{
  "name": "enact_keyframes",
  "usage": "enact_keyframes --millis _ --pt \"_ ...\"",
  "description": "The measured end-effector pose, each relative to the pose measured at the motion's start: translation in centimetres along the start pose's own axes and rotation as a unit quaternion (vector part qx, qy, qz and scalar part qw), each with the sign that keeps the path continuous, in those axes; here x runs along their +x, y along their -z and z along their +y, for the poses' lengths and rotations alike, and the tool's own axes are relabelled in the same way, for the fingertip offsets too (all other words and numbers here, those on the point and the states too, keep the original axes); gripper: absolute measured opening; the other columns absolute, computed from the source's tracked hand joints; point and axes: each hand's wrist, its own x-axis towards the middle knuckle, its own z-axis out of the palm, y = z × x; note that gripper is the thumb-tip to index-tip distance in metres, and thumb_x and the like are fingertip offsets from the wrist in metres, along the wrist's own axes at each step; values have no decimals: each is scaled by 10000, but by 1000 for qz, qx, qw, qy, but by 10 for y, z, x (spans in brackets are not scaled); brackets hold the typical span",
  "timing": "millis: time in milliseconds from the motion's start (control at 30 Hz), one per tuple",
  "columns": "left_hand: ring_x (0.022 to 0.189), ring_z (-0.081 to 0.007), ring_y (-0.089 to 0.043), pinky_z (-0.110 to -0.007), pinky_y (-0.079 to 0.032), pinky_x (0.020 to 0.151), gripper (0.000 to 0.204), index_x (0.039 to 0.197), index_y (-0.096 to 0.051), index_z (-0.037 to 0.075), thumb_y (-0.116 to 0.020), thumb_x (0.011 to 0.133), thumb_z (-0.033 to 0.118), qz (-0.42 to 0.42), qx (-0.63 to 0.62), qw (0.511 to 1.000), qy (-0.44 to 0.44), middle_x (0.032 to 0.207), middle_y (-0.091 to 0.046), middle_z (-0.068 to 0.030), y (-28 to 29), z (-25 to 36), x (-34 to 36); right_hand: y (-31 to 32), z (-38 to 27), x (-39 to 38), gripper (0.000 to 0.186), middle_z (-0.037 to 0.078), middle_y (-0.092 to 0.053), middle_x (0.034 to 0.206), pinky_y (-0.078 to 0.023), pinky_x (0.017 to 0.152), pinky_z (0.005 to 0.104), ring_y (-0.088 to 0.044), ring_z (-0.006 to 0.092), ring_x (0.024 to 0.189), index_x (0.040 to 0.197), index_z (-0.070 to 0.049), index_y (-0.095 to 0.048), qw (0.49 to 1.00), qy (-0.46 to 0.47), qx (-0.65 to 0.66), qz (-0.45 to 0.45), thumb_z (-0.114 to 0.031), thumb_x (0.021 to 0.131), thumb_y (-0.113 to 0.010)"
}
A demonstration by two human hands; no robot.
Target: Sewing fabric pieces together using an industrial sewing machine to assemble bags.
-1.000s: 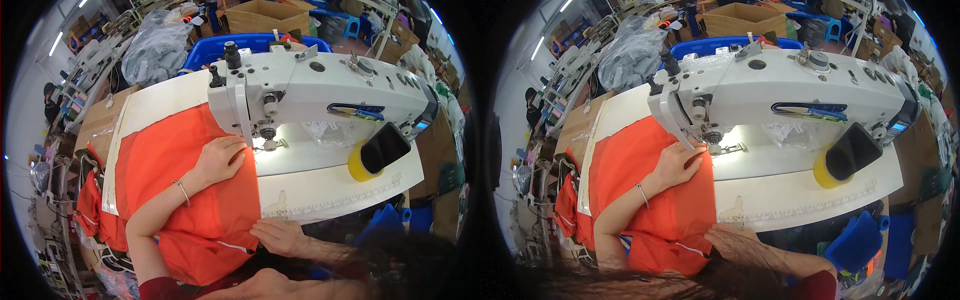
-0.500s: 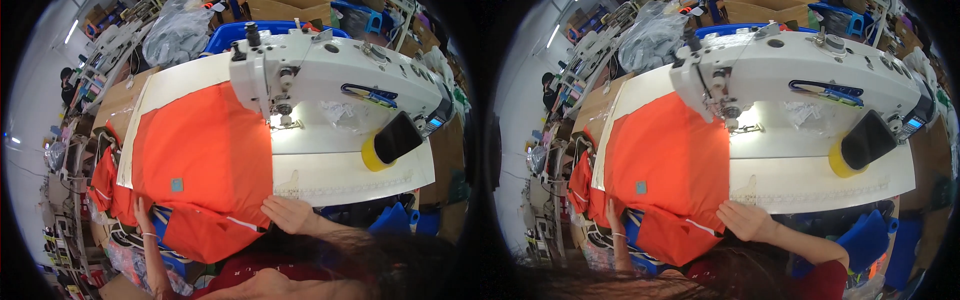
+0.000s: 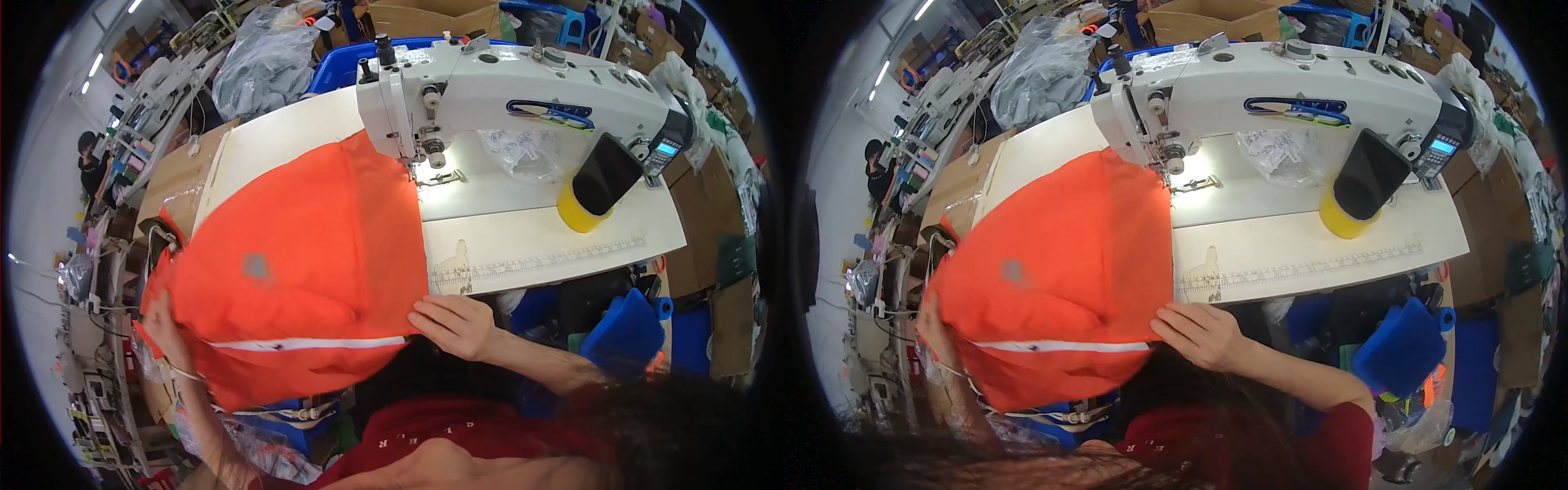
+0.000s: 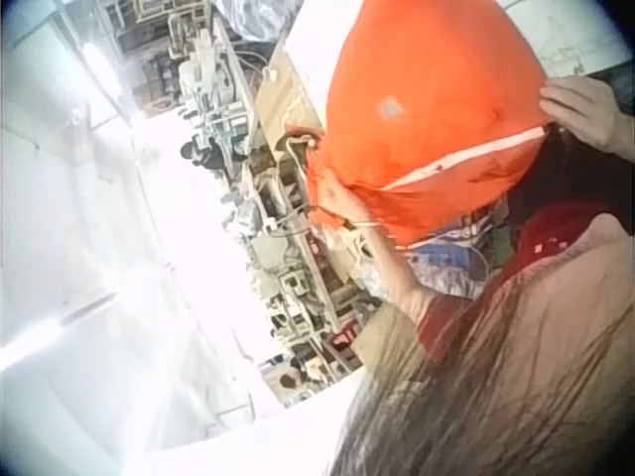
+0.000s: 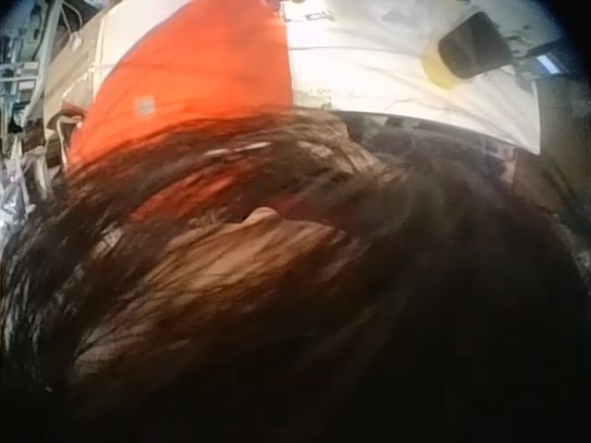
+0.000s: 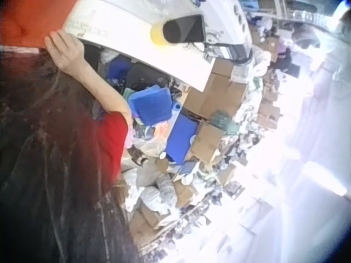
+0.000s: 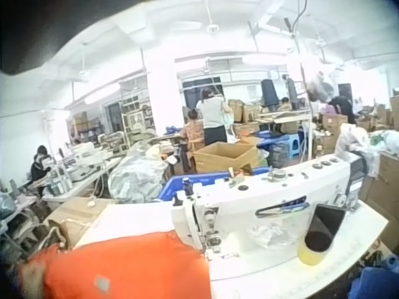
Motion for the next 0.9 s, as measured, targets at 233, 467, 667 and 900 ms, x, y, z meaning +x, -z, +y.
enact_keyframes --millis 233,467,667,900 --pt "752 -91 -446 -245 -386 706 259 817 -536 -11 -565 967 199 -83 22 995 -55 791 -523 -2 -19 -10 94 -9 -10 18 235 75 -695 1014 -567 728 311 -675 223 913 996 -25 -689 985 -105 91 100 -72 767 -708" --pt "661 -106 -431 -299 -377 604 276 752 -514 -55 -577 904 165 -163 167 969 81 656 -471 -12 -22 -89 18 -24 -1 -1 251 86 -682 1014 -566 735 312 -673 221 933 985 -18 -675 984 -89 150 23 -73 743 -640" --pt "643 -75 -365 -290 -314 558 269 679 -410 18 -554 887 109 -147 144 975 87 649 -370 22 -7 -73 -1 -8 12 10 263 60 -702 982 -572 696 289 -690 193 900 976 -64 -704 985 -59 158 -32 -77 715 -737" --pt "648 -53 -356 -255 -300 549 260 686 -404 38 -549 898 80 -136 127 976 116 664 -371 50 -6 -62 -25 1 21 4 292 49 -701 1017 -576 717 288 -684 192 936 1002 -79 -698 978 -43 174 -103 -94 715 -747"
